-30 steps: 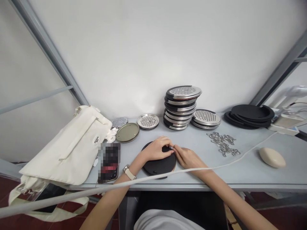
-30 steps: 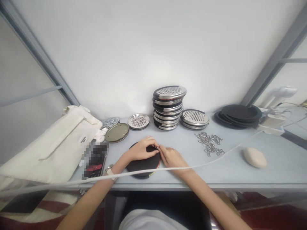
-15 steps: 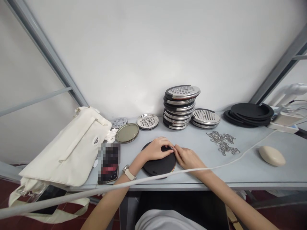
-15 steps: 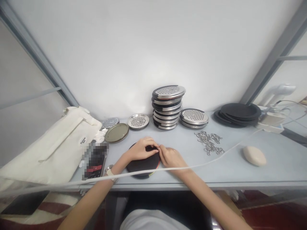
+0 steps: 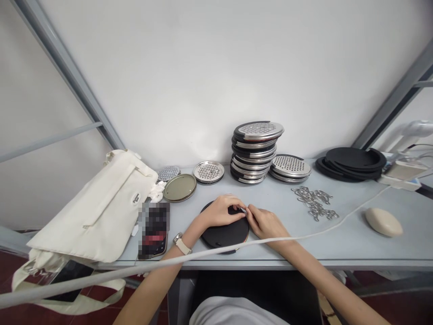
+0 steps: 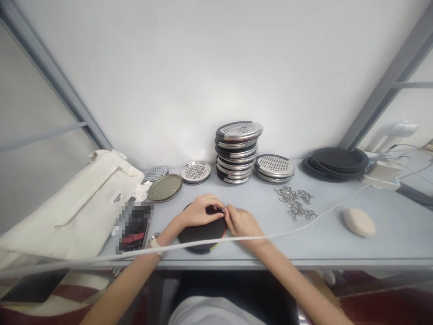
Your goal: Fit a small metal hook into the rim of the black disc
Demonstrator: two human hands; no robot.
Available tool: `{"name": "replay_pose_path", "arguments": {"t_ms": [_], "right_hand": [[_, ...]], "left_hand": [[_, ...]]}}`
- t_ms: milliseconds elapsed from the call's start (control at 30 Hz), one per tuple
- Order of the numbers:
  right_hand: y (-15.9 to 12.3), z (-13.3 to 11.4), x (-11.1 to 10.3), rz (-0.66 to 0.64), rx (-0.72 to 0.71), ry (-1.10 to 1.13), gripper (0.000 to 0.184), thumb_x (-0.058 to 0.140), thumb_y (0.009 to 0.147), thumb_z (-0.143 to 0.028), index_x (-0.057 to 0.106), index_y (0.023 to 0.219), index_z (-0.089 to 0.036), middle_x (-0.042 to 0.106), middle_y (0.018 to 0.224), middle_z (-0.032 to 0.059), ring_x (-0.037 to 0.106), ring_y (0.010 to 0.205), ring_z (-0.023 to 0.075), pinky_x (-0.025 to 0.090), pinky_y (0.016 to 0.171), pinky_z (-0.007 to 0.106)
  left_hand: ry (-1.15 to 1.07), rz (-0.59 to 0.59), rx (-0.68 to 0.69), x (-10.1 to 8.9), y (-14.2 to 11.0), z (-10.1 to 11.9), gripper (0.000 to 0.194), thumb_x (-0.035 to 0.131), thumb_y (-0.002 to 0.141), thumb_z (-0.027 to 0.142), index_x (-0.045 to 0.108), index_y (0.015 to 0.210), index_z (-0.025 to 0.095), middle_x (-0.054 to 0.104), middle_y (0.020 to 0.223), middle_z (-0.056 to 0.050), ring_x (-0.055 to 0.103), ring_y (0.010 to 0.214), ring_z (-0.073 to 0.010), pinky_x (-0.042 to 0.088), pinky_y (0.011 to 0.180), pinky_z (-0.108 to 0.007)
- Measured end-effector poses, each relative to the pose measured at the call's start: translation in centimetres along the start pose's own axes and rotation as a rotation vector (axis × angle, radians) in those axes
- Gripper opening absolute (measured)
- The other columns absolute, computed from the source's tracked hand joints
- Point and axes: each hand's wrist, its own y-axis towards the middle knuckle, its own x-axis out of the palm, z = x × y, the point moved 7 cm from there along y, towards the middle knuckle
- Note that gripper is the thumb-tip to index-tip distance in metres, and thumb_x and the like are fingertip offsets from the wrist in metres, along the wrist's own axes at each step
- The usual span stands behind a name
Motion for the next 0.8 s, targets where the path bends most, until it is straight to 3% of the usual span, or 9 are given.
{"name": "replay_pose_path", "arguments": {"t_ms": [467, 800], "right_hand": [[-0.1, 0.6, -0.4, 0.064, 0.033, 0.014, 0.025, 0.026, 0.087, -0.028, 0.046, 0.074, -0.020, 0.056, 0.056, 0.0006, 0.048, 0.047, 0.0111, 0.028, 0.048, 0.022], [0.0, -0.2, 0.6, -0.074, -0.080, -0.009, 0.025, 0.022, 0.089, -0.027, 0.046, 0.088, -0.019, 0.059, 0.063, 0.0020, 0.052, 0.053, 0.0120, 0.030, 0.050, 0.022]], "left_hand": [[-0.096, -0.036, -0.001, 0.3, 0.0, 0.0, 0.021, 0.054, 0.077, 0.024, 0.061, 0.095, 0.016, 0.063, 0.085, -0.004, 0.055, 0.077, -0.0115, 0.043, 0.077, -0.025], [0.037, 0.013, 0.003, 0.0, 0.0, -0.1, 0.013, 0.055, 0.074, 0.022, 0.055, 0.085, 0.017, 0.056, 0.085, -0.004, 0.050, 0.085, -0.0145, 0.041, 0.077, -0.027]]}}
